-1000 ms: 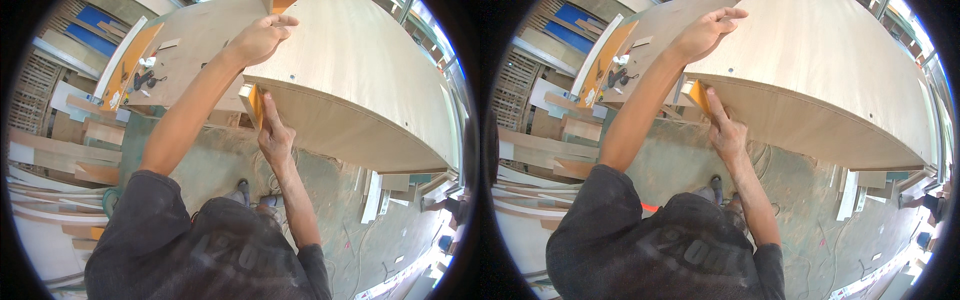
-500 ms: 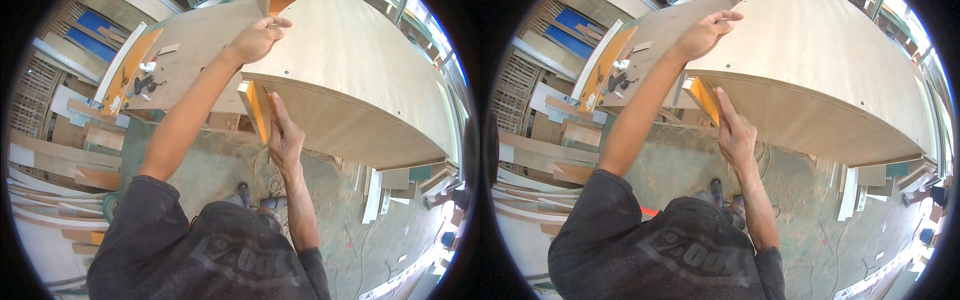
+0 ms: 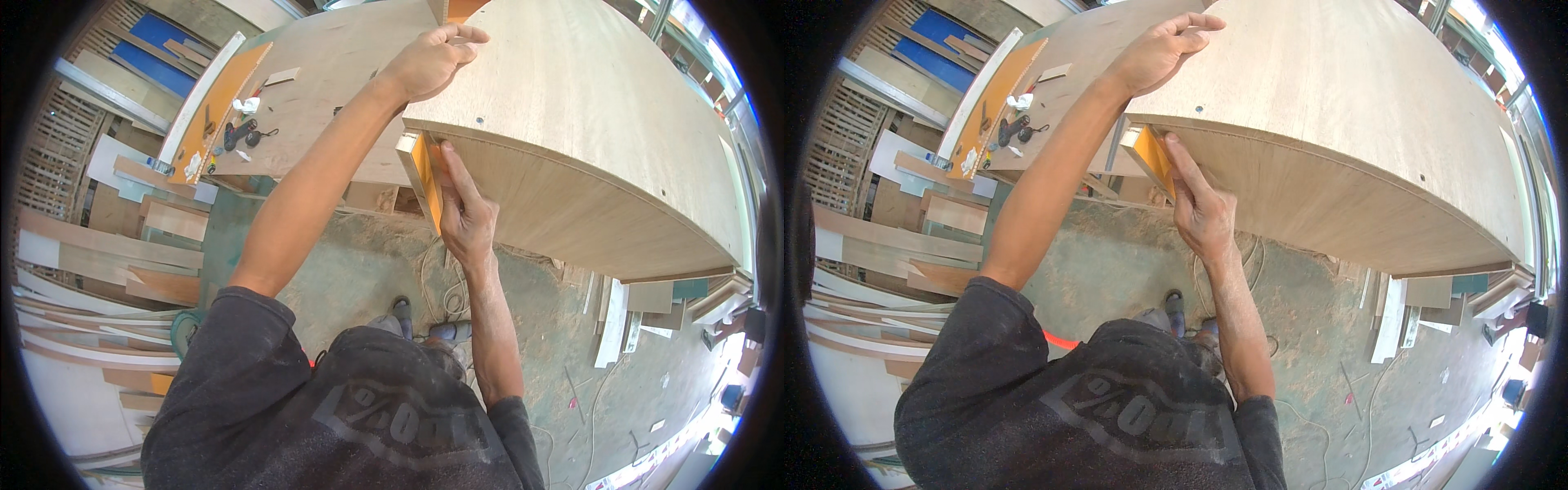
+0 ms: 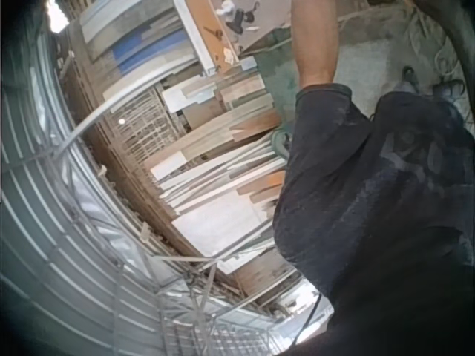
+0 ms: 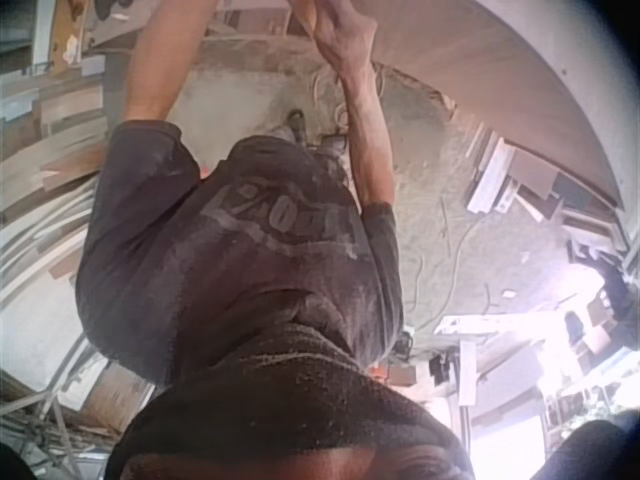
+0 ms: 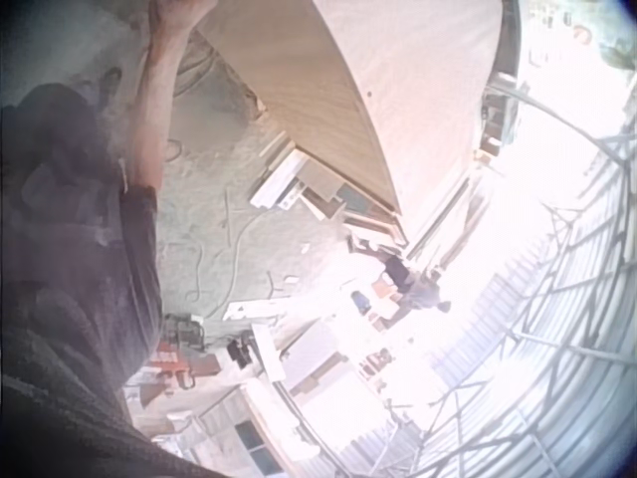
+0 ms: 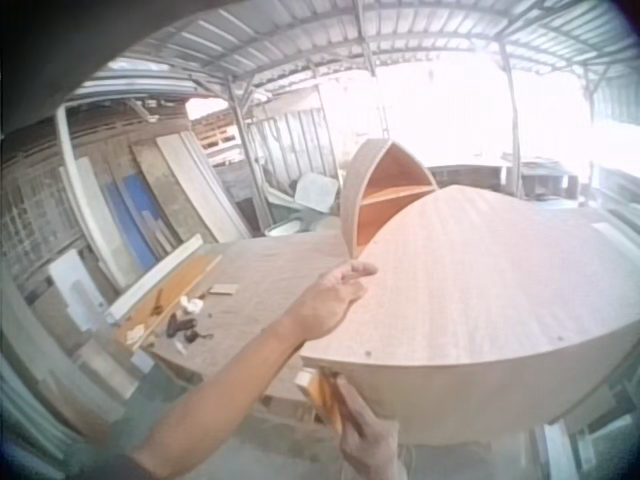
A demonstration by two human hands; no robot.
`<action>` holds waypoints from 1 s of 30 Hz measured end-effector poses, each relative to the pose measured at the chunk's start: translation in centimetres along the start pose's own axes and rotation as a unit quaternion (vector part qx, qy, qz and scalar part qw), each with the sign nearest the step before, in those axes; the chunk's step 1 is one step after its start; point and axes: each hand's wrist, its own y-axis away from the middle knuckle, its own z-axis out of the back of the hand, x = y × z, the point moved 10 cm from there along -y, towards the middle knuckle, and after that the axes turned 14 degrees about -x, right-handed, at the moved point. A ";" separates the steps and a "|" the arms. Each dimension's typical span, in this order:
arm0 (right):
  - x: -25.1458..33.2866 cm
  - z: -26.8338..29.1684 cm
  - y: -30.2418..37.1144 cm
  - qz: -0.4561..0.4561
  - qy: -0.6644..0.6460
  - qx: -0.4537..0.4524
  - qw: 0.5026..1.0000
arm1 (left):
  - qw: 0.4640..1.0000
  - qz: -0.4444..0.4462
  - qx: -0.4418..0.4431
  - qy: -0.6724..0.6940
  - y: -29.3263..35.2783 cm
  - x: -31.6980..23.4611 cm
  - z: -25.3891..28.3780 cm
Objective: The person marks a curved wooden furniture piece using a pencil and a ruler, then uses a hand saw to cut through a vertical wooden slot on the side of the piece.
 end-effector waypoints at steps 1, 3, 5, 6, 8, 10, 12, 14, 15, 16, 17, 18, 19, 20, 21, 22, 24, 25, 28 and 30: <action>-0.1 0.0 0.0 -0.002 0.001 0.002 1.000 | 1.000 -0.001 0.001 -0.008 0.0 0.0 0.0; -0.1 -0.1 0.0 0.024 -0.003 -0.012 1.000 | 1.000 -0.001 0.003 -0.023 0.1 0.1 0.0; -0.2 -0.2 0.2 0.027 -0.008 -0.019 0.999 | 1.000 -0.007 -0.005 0.008 0.2 -0.1 -0.2; -0.3 -0.4 0.3 0.017 -0.012 -0.020 1.000 | 1.000 -0.011 -0.010 0.022 0.1 -0.2 -0.1; -0.2 -0.6 0.5 0.005 -0.012 -0.020 1.000 | 1.000 -0.006 -0.007 0.028 0.0 0.0 0.0; 0.0 -0.7 0.6 -0.002 -0.004 -0.016 1.000 | 0.999 -0.001 -0.015 0.049 0.3 0.0 0.1; -0.1 -0.8 0.5 0.003 0.027 0.010 1.000 | 0.996 -0.002 -0.034 0.080 0.2 -0.5 0.3; -1.1 -0.5 0.9 -0.005 0.065 0.033 0.997 | 0.997 0.028 -0.020 0.063 0.2 0.0 0.0; -2.5 0.2 2.2 -0.014 0.093 0.041 0.995 | 0.998 0.041 -0.009 0.056 0.1 0.2 -0.5; -4.1 1.1 4.0 -0.025 0.119 0.050 0.991 | 0.998 0.044 -0.006 0.035 0.2 0.2 -0.6; -6.8 2.0 6.8 -0.007 0.221 0.128 0.967 | 0.999 0.038 0.001 0.017 -0.2 -0.3 -1.2; -9.4 3.5 10.4 0.007 0.318 0.205 0.926 | 0.999 0.035 0.004 -0.002 -0.4 -0.5 -1.6; -11.9 5.4 14.4 -0.101 0.338 0.279 0.893 | 0.999 0.039 0.004 0.006 -0.1 0.1 -1.8; -13.8 6.3 17.5 -0.193 0.366 0.353 0.839 | 0.999 0.033 -0.007 0.030 0.5 0.8 0.4; -12.3 7.7 16.7 -0.175 0.320 0.273 0.890 | 0.999 0.040 -0.009 0.036 1.0 0.9 0.4; -10.9 9.2 16.0 -0.155 0.271 0.189 0.931 | 0.998 0.035 -0.011 0.045 0.9 0.6 0.3; -10.5 12.2 16.0 -0.250 0.262 0.092 0.928 | 0.998 0.026 -0.020 0.063 0.4 -0.1 0.7; -10.0 12.6 15.4 -0.252 0.265 0.095 0.926 | 0.998 0.018 -0.017 0.051 0.3 0.2 0.8; -8.9 14.3 13.8 -0.237 0.266 0.071 0.932 | 1.000 0.012 -0.012 0.027 1.2 -0.5 0.7; -7.6 16.2 12.5 -0.199 0.248 0.007 0.948 | 0.999 0.030 -0.009 0.015 3.7 -2.5 0.4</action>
